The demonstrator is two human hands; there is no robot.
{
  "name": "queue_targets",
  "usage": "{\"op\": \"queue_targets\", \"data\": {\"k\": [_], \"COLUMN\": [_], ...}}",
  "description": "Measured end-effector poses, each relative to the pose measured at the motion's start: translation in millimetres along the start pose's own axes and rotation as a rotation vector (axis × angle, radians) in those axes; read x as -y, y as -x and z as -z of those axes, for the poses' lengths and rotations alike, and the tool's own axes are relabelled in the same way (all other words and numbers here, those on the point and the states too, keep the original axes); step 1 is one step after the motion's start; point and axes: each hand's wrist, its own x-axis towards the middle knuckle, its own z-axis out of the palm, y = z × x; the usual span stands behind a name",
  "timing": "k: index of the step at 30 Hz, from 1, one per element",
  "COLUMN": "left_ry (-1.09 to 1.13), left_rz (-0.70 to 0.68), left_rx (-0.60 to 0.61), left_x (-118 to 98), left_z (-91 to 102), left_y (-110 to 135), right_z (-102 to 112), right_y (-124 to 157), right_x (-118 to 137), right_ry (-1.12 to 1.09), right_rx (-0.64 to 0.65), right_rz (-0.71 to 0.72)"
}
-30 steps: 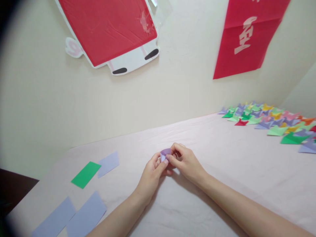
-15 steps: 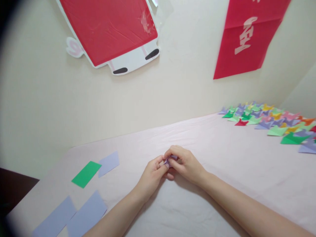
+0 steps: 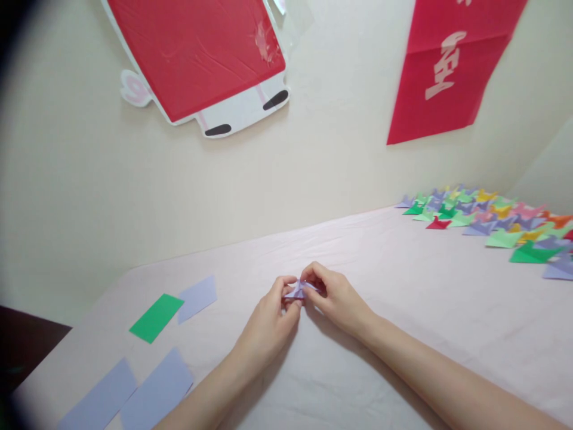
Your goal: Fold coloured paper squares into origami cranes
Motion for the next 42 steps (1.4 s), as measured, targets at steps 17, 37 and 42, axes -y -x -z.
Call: {"op": "queue_targets", "data": {"k": [17, 37, 42], "left_ry": [0.551, -0.999, -1.008], "left_rz": [0.147, -0.332, -0.334], "left_rx": [0.214, -0.104, -0.077], "left_x": [0.4, 11.0, 5.1], "left_z": [1.6, -28.6, -25.0], "left_y": [-5.8, 28.9, 24.7], "right_z": [2.1, 11.0, 9.7], "right_y": [0.7, -7.7, -7.8], "right_x": [14.8, -7.0, -8.9], "right_ry": [0.180, 0.378, 0.362], "right_rx": [-0.076, 0.052, 0.003], "right_rz": [0.189, -0.003, -0.045]}}
